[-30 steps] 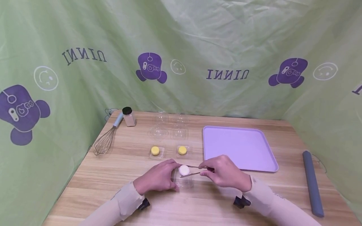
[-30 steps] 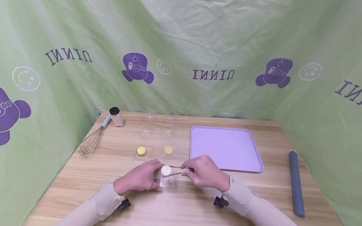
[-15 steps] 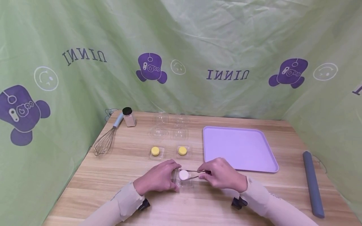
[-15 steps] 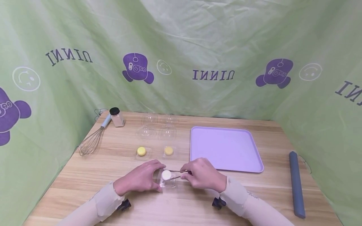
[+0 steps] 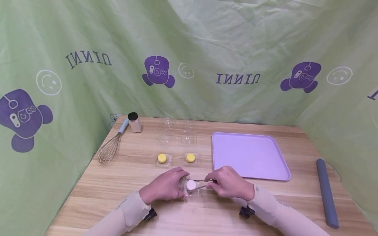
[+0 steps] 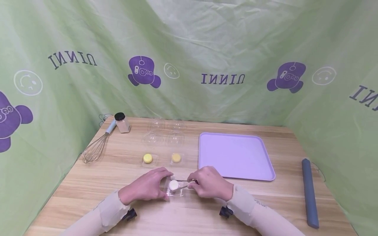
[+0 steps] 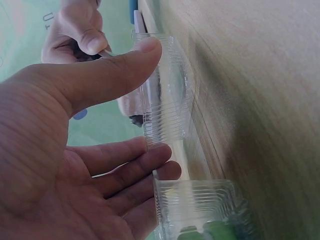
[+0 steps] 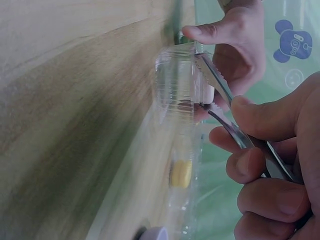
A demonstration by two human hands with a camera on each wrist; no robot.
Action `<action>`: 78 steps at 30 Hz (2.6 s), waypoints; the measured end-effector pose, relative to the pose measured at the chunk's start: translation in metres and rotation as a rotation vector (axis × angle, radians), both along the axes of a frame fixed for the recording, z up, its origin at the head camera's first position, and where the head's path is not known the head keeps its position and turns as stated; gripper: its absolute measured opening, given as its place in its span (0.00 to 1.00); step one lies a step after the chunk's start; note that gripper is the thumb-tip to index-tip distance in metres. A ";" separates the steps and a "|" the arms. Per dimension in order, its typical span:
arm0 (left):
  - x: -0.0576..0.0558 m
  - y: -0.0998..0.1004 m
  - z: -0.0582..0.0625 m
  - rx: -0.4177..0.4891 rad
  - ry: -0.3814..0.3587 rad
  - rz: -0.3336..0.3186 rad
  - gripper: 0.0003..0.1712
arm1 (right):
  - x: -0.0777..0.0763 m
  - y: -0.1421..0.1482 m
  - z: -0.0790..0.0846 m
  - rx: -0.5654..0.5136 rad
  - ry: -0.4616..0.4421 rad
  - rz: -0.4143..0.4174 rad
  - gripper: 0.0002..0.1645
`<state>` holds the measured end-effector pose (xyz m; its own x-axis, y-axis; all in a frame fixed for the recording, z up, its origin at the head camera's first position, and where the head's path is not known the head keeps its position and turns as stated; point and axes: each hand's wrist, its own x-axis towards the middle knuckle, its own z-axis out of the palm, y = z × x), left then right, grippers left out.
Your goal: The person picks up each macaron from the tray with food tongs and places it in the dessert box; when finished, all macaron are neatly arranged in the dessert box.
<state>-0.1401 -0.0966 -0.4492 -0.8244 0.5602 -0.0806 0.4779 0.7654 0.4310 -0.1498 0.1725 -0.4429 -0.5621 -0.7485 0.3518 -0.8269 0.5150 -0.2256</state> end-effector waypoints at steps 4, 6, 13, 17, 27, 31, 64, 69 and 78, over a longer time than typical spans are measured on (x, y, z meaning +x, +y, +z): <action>0.000 0.000 0.000 0.004 0.001 0.003 0.48 | -0.001 -0.002 -0.002 0.015 -0.003 -0.001 0.07; 0.000 0.000 0.000 0.005 0.004 0.004 0.48 | -0.001 -0.003 -0.003 0.027 -0.003 0.000 0.06; 0.001 0.000 -0.001 0.011 0.019 -0.002 0.47 | 0.000 -0.005 -0.006 0.073 -0.025 -0.013 0.06; 0.000 -0.001 -0.002 0.004 0.018 -0.008 0.48 | -0.001 -0.007 -0.005 0.096 -0.043 -0.021 0.06; -0.001 -0.001 -0.002 0.006 0.018 -0.010 0.48 | -0.001 -0.009 -0.001 0.157 -0.046 -0.046 0.07; -0.001 0.000 -0.002 -0.001 0.011 -0.004 0.48 | 0.000 -0.009 -0.001 0.168 -0.040 -0.050 0.07; -0.001 0.000 -0.002 -0.004 0.007 -0.002 0.49 | -0.005 0.012 0.015 -0.019 -0.099 -0.081 0.10; -0.001 -0.002 -0.002 -0.004 0.007 0.006 0.49 | -0.012 0.014 0.021 -0.200 -0.040 -0.064 0.11; -0.002 -0.002 -0.003 -0.001 -0.001 0.002 0.49 | -0.028 0.029 0.035 -0.461 0.146 -0.156 0.16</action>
